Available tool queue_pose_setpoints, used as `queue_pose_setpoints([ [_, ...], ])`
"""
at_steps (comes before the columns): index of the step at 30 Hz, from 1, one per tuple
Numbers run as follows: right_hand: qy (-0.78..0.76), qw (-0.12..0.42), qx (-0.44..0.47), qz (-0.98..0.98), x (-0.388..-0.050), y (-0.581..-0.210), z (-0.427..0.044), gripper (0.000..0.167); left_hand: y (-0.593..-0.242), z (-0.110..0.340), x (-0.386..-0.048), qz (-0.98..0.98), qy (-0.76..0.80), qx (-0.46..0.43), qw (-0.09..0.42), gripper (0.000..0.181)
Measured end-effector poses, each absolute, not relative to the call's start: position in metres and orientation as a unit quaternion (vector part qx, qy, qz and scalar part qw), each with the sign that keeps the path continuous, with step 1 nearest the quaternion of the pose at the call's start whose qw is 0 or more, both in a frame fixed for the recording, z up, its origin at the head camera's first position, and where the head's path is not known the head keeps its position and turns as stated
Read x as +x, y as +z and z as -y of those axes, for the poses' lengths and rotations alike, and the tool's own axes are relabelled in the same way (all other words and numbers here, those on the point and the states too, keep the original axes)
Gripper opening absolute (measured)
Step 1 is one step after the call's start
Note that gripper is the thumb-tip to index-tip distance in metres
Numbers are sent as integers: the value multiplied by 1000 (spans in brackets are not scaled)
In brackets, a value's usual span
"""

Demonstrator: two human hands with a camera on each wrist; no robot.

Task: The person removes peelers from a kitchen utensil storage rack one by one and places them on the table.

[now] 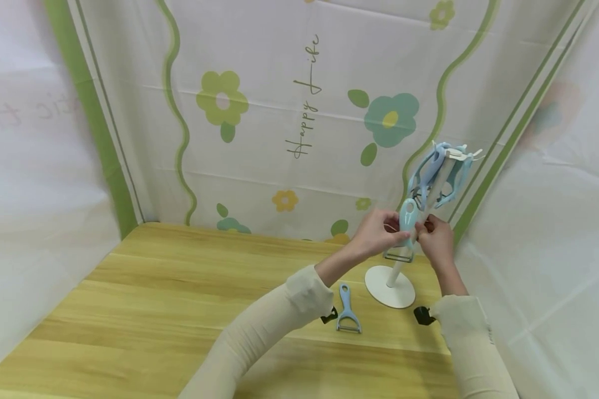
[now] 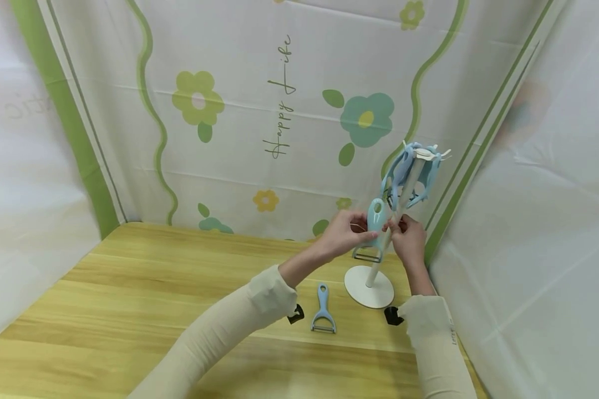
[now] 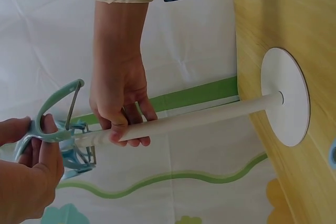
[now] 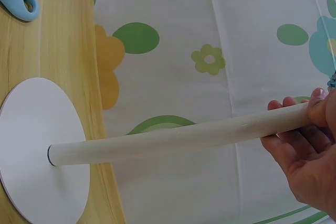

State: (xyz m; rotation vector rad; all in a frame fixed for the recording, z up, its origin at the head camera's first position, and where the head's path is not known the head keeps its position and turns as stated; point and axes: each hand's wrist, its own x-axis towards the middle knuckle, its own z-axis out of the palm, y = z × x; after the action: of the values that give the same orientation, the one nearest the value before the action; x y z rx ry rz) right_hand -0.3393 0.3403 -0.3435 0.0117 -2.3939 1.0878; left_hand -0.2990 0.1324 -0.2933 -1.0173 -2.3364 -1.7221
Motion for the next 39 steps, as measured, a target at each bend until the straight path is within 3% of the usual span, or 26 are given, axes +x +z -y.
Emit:
queue_pose_setpoints([
  [39,446,240,15,862,-341,-348,-341,34,-366,-80,-296,756,-602,-255,-25,15],
])
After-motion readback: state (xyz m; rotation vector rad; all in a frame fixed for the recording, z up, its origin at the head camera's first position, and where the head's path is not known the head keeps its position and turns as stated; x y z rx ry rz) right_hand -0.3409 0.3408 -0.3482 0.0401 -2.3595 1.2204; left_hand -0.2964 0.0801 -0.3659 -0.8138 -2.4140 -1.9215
